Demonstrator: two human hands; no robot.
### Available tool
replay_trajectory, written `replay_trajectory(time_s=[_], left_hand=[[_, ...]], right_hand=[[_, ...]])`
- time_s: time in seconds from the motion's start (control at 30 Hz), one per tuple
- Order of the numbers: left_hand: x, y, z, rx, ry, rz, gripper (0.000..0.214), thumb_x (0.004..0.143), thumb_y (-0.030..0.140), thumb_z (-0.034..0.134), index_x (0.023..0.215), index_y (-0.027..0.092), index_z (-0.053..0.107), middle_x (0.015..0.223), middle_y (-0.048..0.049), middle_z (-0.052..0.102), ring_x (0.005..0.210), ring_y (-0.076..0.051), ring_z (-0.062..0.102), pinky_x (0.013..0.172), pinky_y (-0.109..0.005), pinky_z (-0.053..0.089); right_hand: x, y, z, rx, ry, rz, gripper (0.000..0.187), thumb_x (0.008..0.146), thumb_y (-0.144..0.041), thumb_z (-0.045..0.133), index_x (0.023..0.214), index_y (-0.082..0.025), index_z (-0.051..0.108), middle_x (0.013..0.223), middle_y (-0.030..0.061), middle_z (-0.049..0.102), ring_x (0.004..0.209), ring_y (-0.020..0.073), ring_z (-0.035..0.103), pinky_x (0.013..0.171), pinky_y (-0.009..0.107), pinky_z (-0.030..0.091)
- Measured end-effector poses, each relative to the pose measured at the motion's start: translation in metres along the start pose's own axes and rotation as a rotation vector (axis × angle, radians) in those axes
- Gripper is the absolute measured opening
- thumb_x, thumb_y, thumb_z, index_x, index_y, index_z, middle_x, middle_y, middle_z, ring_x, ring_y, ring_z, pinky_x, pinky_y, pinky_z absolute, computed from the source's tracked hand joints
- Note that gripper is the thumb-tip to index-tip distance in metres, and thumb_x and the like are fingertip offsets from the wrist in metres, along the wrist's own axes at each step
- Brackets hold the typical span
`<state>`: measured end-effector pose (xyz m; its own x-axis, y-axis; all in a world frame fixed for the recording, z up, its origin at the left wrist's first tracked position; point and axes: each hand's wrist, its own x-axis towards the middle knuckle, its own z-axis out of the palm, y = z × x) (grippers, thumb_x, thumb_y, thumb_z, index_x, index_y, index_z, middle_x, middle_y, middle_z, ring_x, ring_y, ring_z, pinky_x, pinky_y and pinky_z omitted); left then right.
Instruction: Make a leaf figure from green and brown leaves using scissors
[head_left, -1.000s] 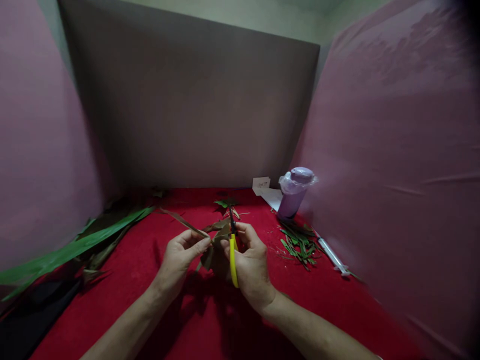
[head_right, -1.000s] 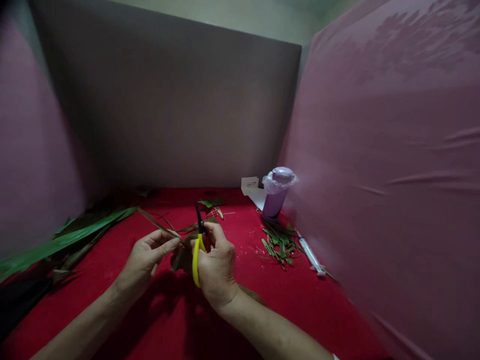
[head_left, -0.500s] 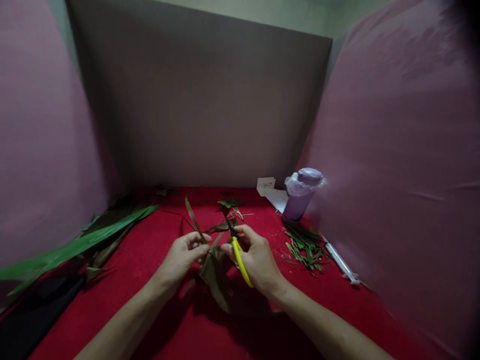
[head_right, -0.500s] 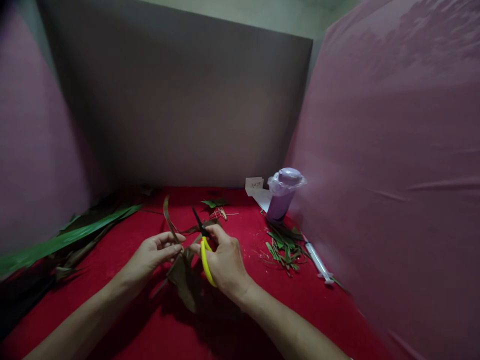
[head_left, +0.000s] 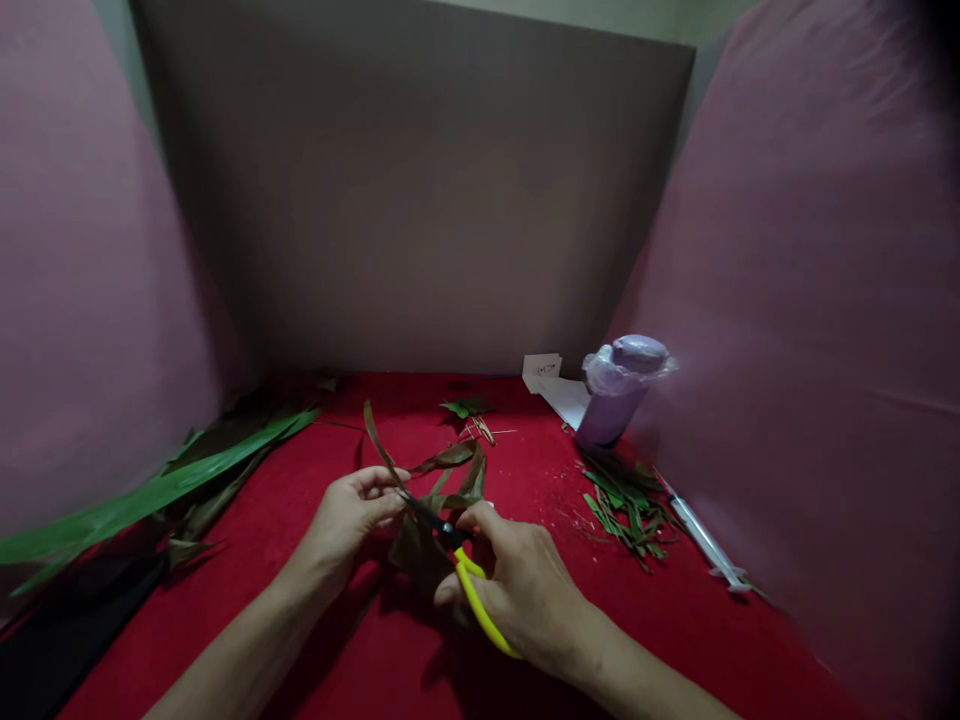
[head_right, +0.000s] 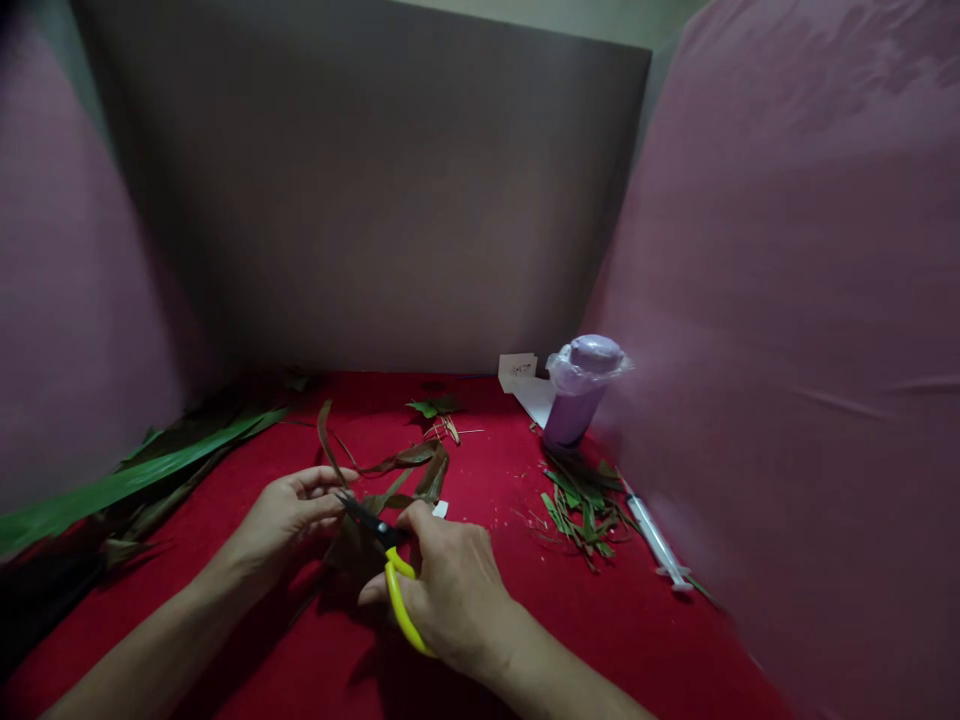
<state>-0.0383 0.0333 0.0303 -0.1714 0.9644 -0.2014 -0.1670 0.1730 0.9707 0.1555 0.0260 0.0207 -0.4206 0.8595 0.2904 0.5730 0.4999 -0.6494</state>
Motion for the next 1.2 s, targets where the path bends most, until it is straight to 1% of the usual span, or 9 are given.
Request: replay_trajectory(time_s=[0.17,0.33,0.43,0.63,0.93,1.1,1.2], left_hand=[[0.0046,-0.0008,-0.0052,-0.039,0.002,0.045,0.030,0.058,0.018,0.075,0.084,0.012,0.061,0.063,0.0003,0.063,0.056,-0.012,0.059,0.054,-0.024,0.047],[0.0044,-0.0009,-0.0060,-0.033,0.025,0.062,0.028,0.058,0.019,0.075,0.082,0.011,0.062,0.065,-0.0001,0.063,0.059,-0.013,0.060,0.057,-0.025,0.047],[0.0035,-0.0002,-0.0052,-0.021,0.012,0.068,0.028,0.058,0.019,0.075,0.082,0.011,0.063,0.066,-0.0008,0.064,0.060,-0.012,0.059,0.057,-0.024,0.046],[0.0036,0.0002,-0.0059,-0.002,-0.004,0.098,0.028,0.058,0.019,0.074,0.084,0.012,0.065,0.064,0.0001,0.064,0.059,-0.011,0.058,0.058,-0.023,0.046],[0.0039,-0.0006,-0.0081,0.024,-0.006,0.103,0.024,0.059,0.019,0.073,0.081,0.013,0.065,0.065,-0.0006,0.064,0.060,-0.013,0.058,0.059,-0.025,0.046],[0.0026,-0.0002,-0.0078,0.030,-0.009,0.118,0.022,0.061,0.020,0.072,0.081,0.013,0.066,0.066,-0.0001,0.064,0.062,-0.012,0.058,0.061,-0.024,0.046],[0.0007,0.0003,-0.0064,0.026,-0.011,0.126,0.021,0.062,0.021,0.072,0.080,0.014,0.066,0.065,0.0003,0.063,0.061,-0.012,0.058,0.061,-0.025,0.046]], right_hand=[[-0.0010,0.0040,0.0000,-0.080,-0.027,0.030,0.035,0.066,-0.044,0.072,0.091,-0.024,0.057,0.062,-0.0037,0.061,0.052,0.0133,0.051,0.051,0.022,0.029],[0.0016,0.0070,0.0001,-0.151,-0.018,0.057,0.036,0.065,-0.042,0.073,0.091,-0.023,0.056,0.061,-0.0029,0.061,0.052,0.0142,0.051,0.049,0.022,0.026],[0.0028,0.0069,0.0002,-0.125,-0.020,0.067,0.038,0.064,-0.041,0.073,0.092,-0.023,0.056,0.064,-0.0025,0.063,0.053,0.0144,0.053,0.049,0.022,0.027],[0.0022,0.0025,-0.0025,-0.088,-0.075,0.053,0.039,0.064,-0.038,0.074,0.097,-0.026,0.056,0.068,-0.0028,0.065,0.055,0.0146,0.055,0.050,0.021,0.030],[-0.0001,0.0098,0.0010,-0.152,-0.068,0.030,0.034,0.068,-0.040,0.070,0.094,-0.023,0.057,0.067,-0.0008,0.065,0.062,0.0183,0.061,0.054,0.023,0.033],[-0.0001,0.0091,-0.0001,-0.135,-0.078,0.002,0.035,0.069,-0.042,0.069,0.096,-0.024,0.057,0.070,-0.0006,0.066,0.063,0.0176,0.060,0.056,0.023,0.035],[0.0000,0.0074,-0.0012,-0.118,-0.089,-0.013,0.032,0.071,-0.042,0.068,0.094,-0.023,0.057,0.069,-0.0010,0.066,0.061,0.0165,0.059,0.055,0.022,0.035]])
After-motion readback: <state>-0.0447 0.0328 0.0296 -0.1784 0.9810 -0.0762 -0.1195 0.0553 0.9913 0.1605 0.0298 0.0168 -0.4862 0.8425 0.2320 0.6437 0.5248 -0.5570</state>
